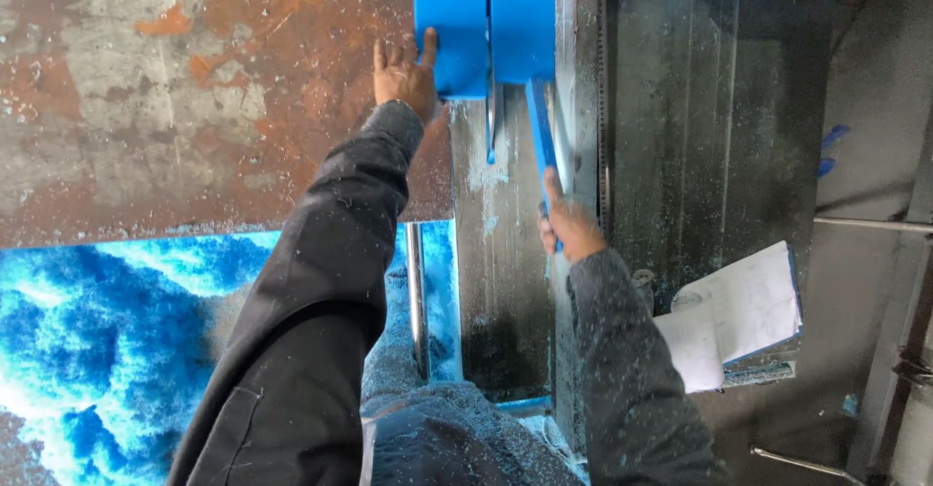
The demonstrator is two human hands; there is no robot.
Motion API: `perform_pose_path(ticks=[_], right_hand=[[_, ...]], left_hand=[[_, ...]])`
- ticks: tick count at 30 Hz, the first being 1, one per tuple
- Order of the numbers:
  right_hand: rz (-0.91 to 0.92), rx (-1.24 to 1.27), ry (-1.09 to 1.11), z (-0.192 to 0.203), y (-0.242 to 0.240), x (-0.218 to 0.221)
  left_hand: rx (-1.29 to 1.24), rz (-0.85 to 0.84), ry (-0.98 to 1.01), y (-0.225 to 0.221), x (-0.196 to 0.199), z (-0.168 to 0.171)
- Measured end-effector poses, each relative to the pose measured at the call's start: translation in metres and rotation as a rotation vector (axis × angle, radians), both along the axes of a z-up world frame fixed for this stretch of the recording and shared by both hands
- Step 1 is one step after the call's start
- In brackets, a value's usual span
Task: Using a table saw to cut blue plastic sheets into smaller pieces.
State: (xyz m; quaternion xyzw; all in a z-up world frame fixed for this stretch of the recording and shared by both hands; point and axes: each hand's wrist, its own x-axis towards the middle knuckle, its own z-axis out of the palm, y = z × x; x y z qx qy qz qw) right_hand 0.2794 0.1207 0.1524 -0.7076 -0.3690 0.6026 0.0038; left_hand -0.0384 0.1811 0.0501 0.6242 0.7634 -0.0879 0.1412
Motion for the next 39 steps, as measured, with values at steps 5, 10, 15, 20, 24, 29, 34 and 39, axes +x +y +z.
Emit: perform_pose_path(ticks=[5, 10, 15, 20, 24, 29, 34, 39], right_hand=[[-0.002, 0.095, 0.076, 0.005, 0.061, -0.018], [0.068, 0.214, 0.123, 0.082, 0.029, -0.008], [-0.025, 0.208, 0.005, 0.101, -0.082, 0.037], [-0.229, 0.043, -0.07, 0.079, -0.209, 0.088], [-0.448, -0.115, 0.078, 0.063, -0.278, 0.089], [-0.241, -0.093, 0.098, 0.041, -0.322, 0.064], [0.091, 0.071, 0.085, 0.037, -0.327, 0.012], [0.223, 0.263, 0.105, -0.01, -0.362, 0.019]], left_hand=[[-0.047, 0.059, 0.027, 0.006, -0.06, -0.024], [0.11, 0.071, -0.015, -0.049, -0.138, -0.014], [0.221, 0.024, -0.034, -0.118, -0.142, 0.014], [0.194, 0.313, -0.239, -0.128, -0.099, 0.031], [0.147, 0.524, -0.405, -0.11, -0.072, 0.046], [0.109, 0.617, -0.312, -0.154, -0.049, 0.046], [0.172, 0.506, -0.263, -0.305, -0.001, 0.029], [0.007, 0.614, -0.524, -0.446, 0.084, 0.084]])
